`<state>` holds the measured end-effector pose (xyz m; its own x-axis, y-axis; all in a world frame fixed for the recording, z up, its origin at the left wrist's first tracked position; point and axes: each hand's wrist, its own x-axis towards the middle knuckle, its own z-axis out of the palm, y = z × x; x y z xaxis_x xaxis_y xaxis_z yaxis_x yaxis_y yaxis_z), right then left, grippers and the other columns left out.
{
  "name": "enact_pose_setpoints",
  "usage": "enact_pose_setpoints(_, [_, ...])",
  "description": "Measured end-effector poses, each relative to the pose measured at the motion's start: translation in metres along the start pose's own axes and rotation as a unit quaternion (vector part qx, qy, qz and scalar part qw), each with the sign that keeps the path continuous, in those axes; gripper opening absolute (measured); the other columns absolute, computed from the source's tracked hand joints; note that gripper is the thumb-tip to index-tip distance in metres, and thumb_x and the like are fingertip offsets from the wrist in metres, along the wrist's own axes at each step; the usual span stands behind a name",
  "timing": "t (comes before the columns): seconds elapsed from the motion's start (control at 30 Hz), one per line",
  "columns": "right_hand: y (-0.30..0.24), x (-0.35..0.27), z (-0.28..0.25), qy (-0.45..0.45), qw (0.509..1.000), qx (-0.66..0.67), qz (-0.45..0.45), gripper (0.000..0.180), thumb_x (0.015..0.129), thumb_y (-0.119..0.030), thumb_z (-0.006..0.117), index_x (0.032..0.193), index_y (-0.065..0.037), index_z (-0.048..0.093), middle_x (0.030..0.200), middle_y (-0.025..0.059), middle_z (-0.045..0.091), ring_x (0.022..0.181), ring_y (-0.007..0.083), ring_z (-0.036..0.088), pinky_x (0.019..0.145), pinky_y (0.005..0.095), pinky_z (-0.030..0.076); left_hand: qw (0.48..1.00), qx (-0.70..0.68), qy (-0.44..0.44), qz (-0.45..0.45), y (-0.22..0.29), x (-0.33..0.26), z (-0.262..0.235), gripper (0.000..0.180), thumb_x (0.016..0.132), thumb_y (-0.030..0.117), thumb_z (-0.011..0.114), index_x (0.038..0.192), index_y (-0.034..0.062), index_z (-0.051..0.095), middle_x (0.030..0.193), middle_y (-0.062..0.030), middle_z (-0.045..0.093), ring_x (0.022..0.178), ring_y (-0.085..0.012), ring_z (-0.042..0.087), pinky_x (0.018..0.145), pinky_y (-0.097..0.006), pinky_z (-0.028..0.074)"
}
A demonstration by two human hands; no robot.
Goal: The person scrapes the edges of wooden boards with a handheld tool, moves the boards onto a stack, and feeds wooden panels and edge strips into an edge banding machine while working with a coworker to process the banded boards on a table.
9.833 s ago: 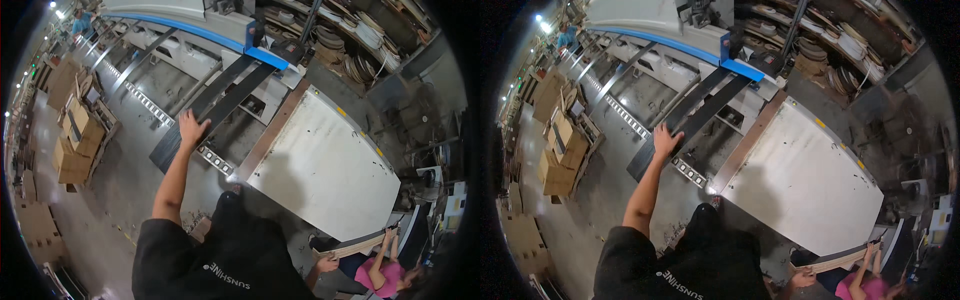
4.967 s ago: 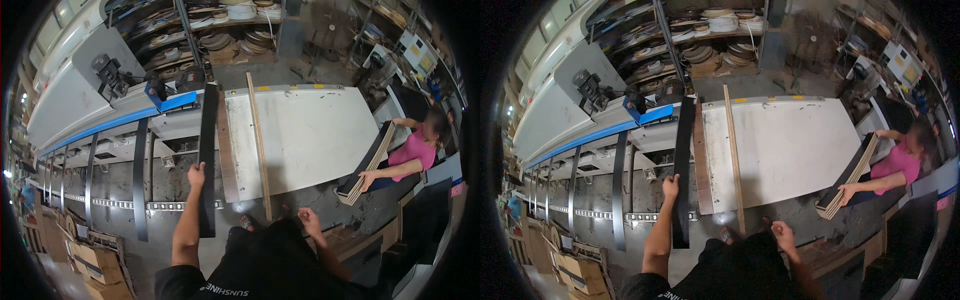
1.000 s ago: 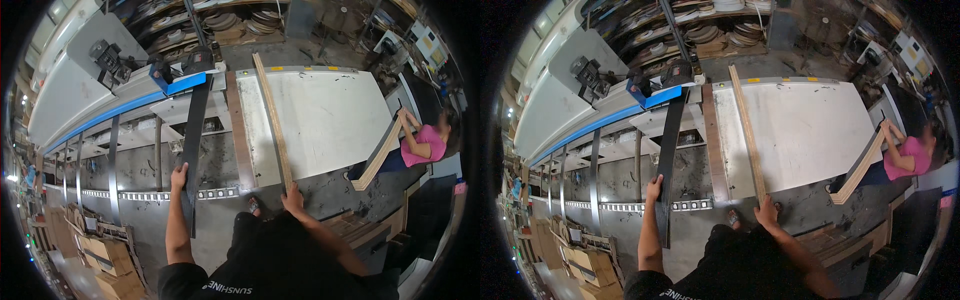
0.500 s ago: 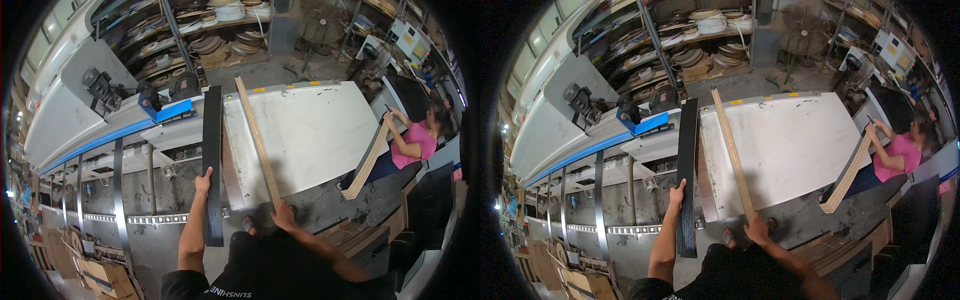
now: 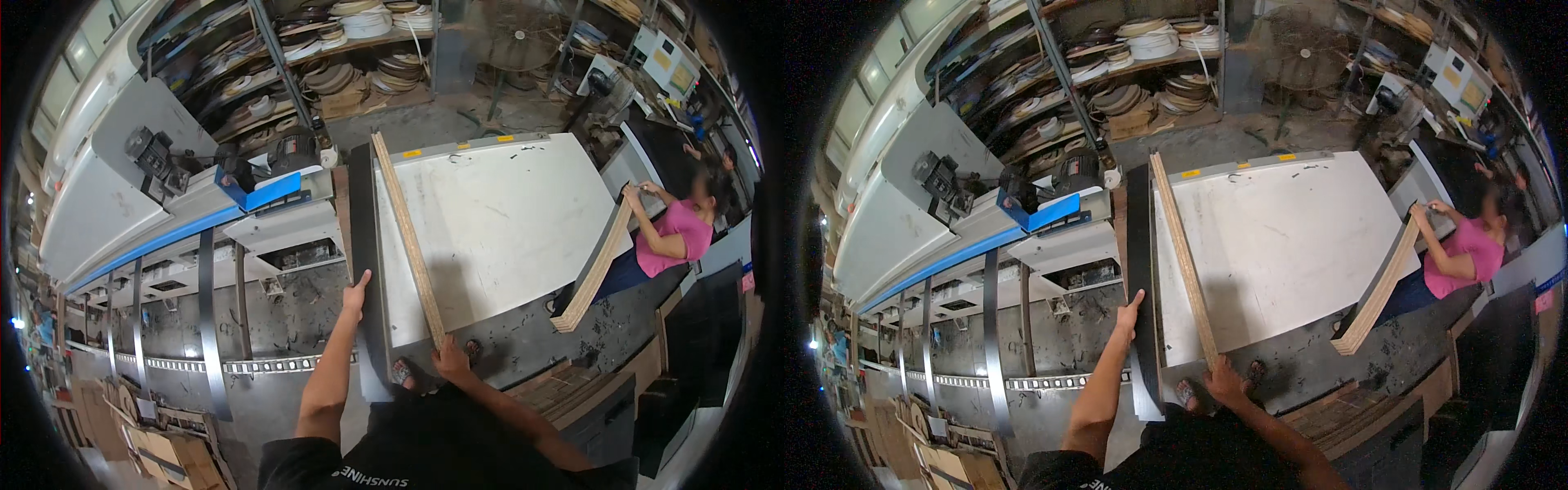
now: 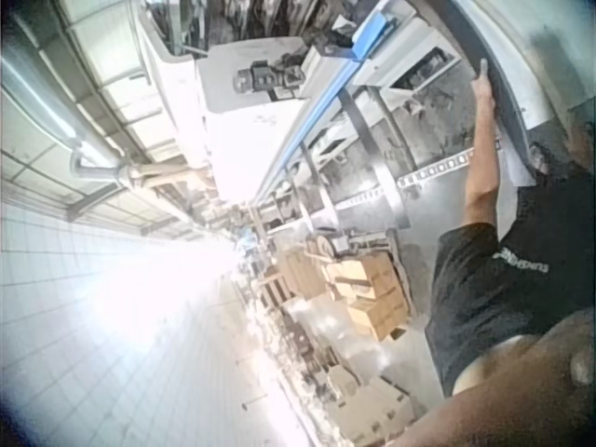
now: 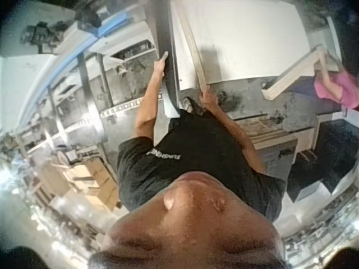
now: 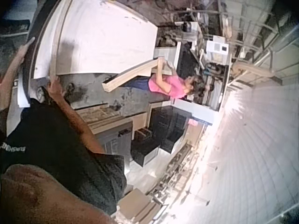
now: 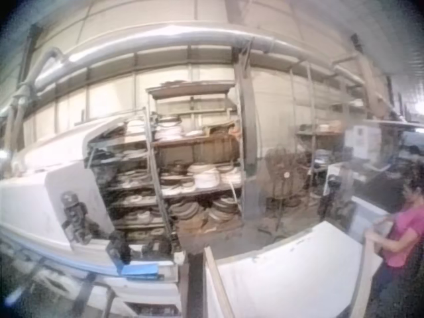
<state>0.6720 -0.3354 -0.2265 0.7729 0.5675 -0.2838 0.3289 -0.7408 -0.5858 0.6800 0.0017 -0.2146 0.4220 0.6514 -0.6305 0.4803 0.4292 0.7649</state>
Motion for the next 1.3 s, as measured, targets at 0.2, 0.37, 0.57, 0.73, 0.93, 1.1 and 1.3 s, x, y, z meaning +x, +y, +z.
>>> enact_pose_setpoints(0.2, [0.001,0.000,0.001,-0.022,0.999,0.028,0.007,0.046,0.097,-0.036,0.054,0.120,0.001,0.038,0.115,0.0342,0.055,0.101,0.0554,0.061,0.086,0.0625,0.051,0.998,-0.051,-0.046,-0.011,-0.002,0.001,0.018,0.096,0.077,0.056,0.086,0.139,-0.0100,0.053,0.132,-0.0228,0.063,0.120,-0.0311,0.063,0.103,-0.042,0.050])
enact_pose_setpoints(0.37, [0.006,0.001,0.004,-0.013,0.999,0.043,-0.014,0.059,0.102,-0.049,0.048,0.128,0.003,0.038,0.119,0.0359,0.053,0.104,0.0574,0.059,0.090,0.0624,0.049,0.996,-0.070,-0.063,0.001,-0.016,0.012,0.040,0.108,0.074,0.064,0.084,0.144,-0.0097,0.048,0.145,-0.0263,0.054,0.134,-0.0350,0.053,0.113,-0.044,0.041])
enact_pose_setpoints(0.57, [0.029,0.008,0.020,-0.016,0.998,0.050,0.017,0.071,0.104,-0.058,0.041,0.137,0.005,0.038,0.111,0.0397,0.058,0.099,0.0570,0.062,0.086,0.0608,0.051,0.956,-0.172,-0.228,-0.067,-0.005,-0.011,0.079,0.107,0.089,0.080,0.053,0.156,-0.0018,0.035,0.162,-0.0192,0.037,0.149,-0.0323,0.036,0.124,-0.045,0.024])
enact_pose_setpoints(0.73, [0.101,0.027,0.076,0.112,0.945,-0.132,-0.278,0.076,0.104,-0.061,0.041,0.147,0.001,0.034,0.120,0.0397,0.058,0.106,0.0575,0.060,0.089,0.0613,0.050,0.937,-0.187,-0.278,-0.100,-0.013,0.018,0.100,0.115,0.086,0.090,0.036,0.155,-0.0022,0.037,0.159,-0.0228,0.040,0.147,-0.0331,0.039,0.122,-0.047,0.029])
enact_pose_setpoints(0.93, [0.013,0.008,0.003,-0.075,0.981,0.176,0.019,0.078,0.102,-0.057,0.051,0.153,-0.001,0.031,0.133,0.0350,0.054,0.114,0.0554,0.059,0.095,0.0590,0.048,0.902,-0.239,-0.329,-0.146,-0.018,0.021,0.093,0.116,0.088,0.091,0.025,0.151,-0.0042,0.043,0.149,-0.0224,0.053,0.135,-0.0379,0.052,0.115,-0.054,0.037])
enact_pose_setpoints(1.1, [0.012,0.003,0.003,-0.032,0.974,0.221,0.028,0.076,0.101,-0.055,0.054,0.149,0.002,0.037,0.133,0.0337,0.055,0.122,0.0488,0.057,0.101,0.0549,0.046,0.917,-0.193,-0.313,-0.158,0.000,0.007,0.104,0.111,0.090,0.089,0.023,0.150,-0.0026,0.044,0.145,-0.0225,0.056,0.133,-0.0373,0.053,0.114,-0.052,0.039])
enact_pose_setpoints(1.3, [0.018,0.004,0.008,0.004,0.992,0.124,-0.020,0.062,0.106,-0.040,0.052,0.146,0.005,0.037,0.128,0.0328,0.057,0.124,0.0462,0.057,0.103,0.0477,0.044,0.920,-0.243,-0.282,-0.118,-0.017,0.007,0.122,0.107,0.092,0.087,0.028,0.143,-0.0035,0.052,0.133,-0.0222,0.063,0.123,-0.0356,0.059,0.107,-0.050,0.045])
